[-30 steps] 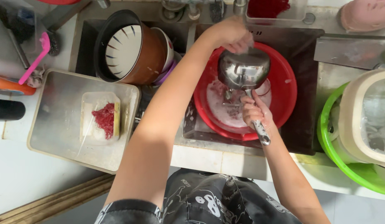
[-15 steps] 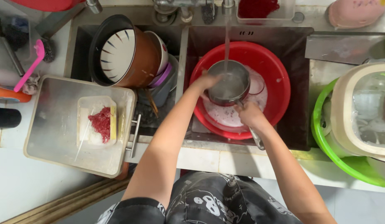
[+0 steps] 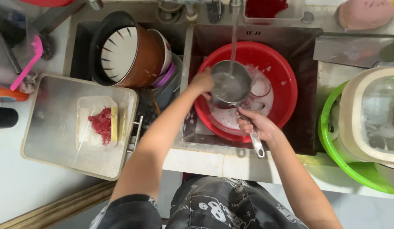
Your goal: The person washes dishes at a kitchen sink, scrubbing utensils, a glass, and a saucepan in a red basin of soapy water by hand, then rinses the saucepan under running tap water. A container of minced meat sits on a tray beside the sink.
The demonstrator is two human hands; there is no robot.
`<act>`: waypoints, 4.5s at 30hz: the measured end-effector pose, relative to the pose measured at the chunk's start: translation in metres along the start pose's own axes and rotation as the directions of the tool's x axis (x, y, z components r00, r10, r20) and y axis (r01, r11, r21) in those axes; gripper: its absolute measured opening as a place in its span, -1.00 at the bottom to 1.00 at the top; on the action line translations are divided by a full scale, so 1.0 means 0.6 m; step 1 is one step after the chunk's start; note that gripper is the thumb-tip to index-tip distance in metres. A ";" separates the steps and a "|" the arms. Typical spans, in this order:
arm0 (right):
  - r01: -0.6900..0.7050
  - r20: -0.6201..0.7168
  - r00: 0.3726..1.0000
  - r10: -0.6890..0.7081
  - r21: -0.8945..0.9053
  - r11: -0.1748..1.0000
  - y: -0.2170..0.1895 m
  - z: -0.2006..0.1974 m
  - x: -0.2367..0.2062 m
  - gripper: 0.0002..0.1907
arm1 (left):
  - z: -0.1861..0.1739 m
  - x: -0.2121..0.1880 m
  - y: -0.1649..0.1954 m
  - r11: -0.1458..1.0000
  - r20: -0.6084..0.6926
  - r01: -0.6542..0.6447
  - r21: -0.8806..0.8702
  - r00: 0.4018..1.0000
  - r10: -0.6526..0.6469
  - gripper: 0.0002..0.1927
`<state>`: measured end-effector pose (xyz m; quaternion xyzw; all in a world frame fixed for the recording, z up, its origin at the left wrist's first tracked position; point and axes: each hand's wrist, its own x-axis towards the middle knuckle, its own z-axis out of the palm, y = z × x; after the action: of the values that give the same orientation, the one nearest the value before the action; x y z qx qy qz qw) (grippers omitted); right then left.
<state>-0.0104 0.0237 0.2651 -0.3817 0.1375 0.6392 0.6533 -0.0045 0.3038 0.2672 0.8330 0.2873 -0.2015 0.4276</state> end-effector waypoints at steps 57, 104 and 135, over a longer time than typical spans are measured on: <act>-0.150 0.448 0.175 -0.877 -0.868 -0.474 -0.200 0.218 0.096 -0.67 | 0.059 -0.080 0.093 0.344 -0.607 -0.594 -0.728 0.791 0.080 -0.54; 0.204 -0.290 0.842 -0.454 -0.609 0.767 0.017 0.071 -0.055 -0.76 | 0.082 -0.004 -0.012 0.460 0.188 -0.533 0.710 0.772 0.607 -0.48; 0.092 -0.220 0.924 -0.314 -0.668 0.739 0.063 0.100 -0.092 -0.82 | 0.184 0.155 0.030 0.925 0.000 -0.344 0.163 0.937 0.349 -0.60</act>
<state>-0.0726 0.0196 0.3302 -0.6935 -0.0308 0.5006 0.5172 0.0676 0.2323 0.1629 0.9052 0.1245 -0.1332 0.3839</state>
